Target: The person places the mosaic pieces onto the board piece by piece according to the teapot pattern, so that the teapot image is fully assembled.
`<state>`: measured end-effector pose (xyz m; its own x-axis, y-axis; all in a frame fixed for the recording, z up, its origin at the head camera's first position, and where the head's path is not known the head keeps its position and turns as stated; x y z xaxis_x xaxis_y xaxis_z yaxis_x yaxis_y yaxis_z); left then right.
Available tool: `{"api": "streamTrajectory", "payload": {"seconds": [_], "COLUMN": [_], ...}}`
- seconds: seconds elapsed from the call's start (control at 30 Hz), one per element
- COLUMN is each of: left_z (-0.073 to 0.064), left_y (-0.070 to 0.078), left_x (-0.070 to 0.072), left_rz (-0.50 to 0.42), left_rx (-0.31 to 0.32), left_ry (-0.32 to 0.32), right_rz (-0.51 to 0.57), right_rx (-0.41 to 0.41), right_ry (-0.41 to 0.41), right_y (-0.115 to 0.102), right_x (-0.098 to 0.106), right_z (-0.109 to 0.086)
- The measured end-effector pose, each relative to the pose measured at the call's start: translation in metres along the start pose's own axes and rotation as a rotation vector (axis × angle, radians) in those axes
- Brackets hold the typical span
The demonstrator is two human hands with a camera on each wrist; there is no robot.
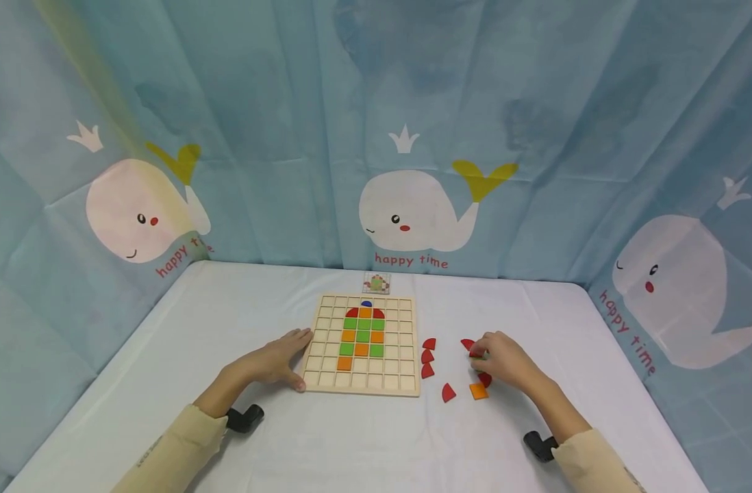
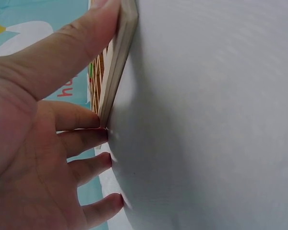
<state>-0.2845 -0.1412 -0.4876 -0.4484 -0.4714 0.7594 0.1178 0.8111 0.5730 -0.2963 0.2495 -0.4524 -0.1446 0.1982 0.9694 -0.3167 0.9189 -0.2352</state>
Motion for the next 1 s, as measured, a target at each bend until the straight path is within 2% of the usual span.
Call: {"api": "streamTrajectory", "payload": {"seconds": [0.27,1.0], "left_z": [-0.002,-0.006], "left_y": [0.002,0.005], "left_x": [0.002,0.004], "left_rz": [-0.012,-0.017], "left_rx": [-0.003,-0.004], "left_ry": [0.001,0.007], "right_rz": [0.004,-0.012], "right_rx": [-0.029,-0.078], "right_ry": [-0.028,-0.034], "right_y": [0.009,0.012], "right_x": [-0.005,-0.005], "right_z": [-0.006,-0.006]}}
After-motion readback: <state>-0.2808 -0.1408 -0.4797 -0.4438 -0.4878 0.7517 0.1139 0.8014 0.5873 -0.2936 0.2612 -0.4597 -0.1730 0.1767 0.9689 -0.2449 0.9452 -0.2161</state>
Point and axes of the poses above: each hand's wrist, its own z-axis towards the middle knuckle, its own x-axis out of the back of the hand, y = z × x, the point moved 8 cm from there along z, towards the middle knuckle, and after that the axes turned 10 degrees about -z, right-handed, at the moved point
